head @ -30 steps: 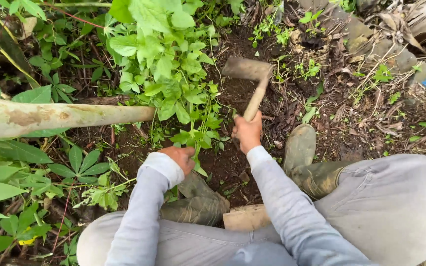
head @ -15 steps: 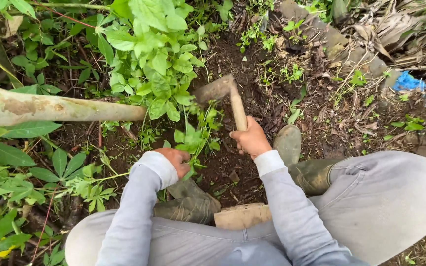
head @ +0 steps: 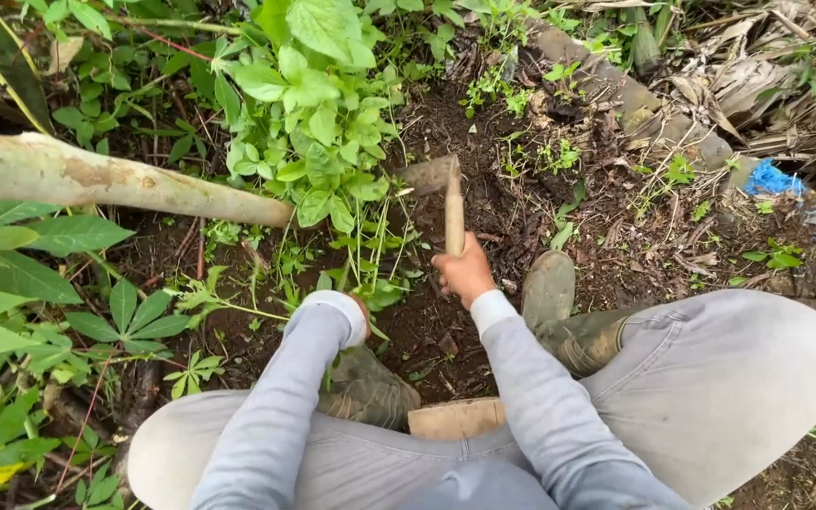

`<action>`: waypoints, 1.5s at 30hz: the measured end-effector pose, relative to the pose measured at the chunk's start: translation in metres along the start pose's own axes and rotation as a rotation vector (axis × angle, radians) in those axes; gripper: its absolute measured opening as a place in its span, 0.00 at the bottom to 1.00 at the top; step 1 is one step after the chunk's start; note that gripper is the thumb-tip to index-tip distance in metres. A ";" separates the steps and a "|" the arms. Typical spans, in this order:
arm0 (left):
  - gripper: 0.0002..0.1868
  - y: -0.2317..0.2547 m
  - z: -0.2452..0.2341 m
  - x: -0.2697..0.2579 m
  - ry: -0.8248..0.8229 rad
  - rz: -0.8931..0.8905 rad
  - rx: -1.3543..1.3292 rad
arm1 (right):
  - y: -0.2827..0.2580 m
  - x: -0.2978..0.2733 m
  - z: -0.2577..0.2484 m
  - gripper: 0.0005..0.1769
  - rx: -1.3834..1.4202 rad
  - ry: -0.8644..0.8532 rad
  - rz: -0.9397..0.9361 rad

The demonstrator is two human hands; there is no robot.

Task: The person uses a hoe to cut and clear weeds and small plants from the soil in a garden area. They gather the cut vegetation by hand and move it aside while working around a small wooden block and a tree trunk.

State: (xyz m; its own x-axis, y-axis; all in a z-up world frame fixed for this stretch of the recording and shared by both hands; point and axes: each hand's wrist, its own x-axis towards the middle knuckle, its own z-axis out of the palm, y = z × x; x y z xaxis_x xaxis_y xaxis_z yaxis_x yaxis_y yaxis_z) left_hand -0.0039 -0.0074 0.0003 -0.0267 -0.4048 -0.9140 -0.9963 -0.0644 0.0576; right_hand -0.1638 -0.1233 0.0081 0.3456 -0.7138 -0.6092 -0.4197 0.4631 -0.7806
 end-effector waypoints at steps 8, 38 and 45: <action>0.25 -0.002 -0.009 0.001 0.248 -0.262 -0.139 | -0.011 0.007 0.018 0.16 0.263 0.222 -0.047; 0.22 0.022 0.004 0.109 0.349 -0.206 -0.645 | 0.015 0.022 -0.017 0.25 -0.016 -0.016 -0.045; 0.20 0.089 -0.032 0.019 0.294 0.023 -0.387 | -0.006 0.025 -0.036 0.16 0.355 0.232 -0.129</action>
State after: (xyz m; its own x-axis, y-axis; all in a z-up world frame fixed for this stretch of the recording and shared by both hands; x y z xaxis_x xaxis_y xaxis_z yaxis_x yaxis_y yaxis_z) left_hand -0.0904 -0.0499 0.0011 0.0313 -0.6475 -0.7614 -0.8906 -0.3639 0.2728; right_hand -0.1829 -0.1630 0.0019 0.1618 -0.8579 -0.4877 -0.0568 0.4853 -0.8725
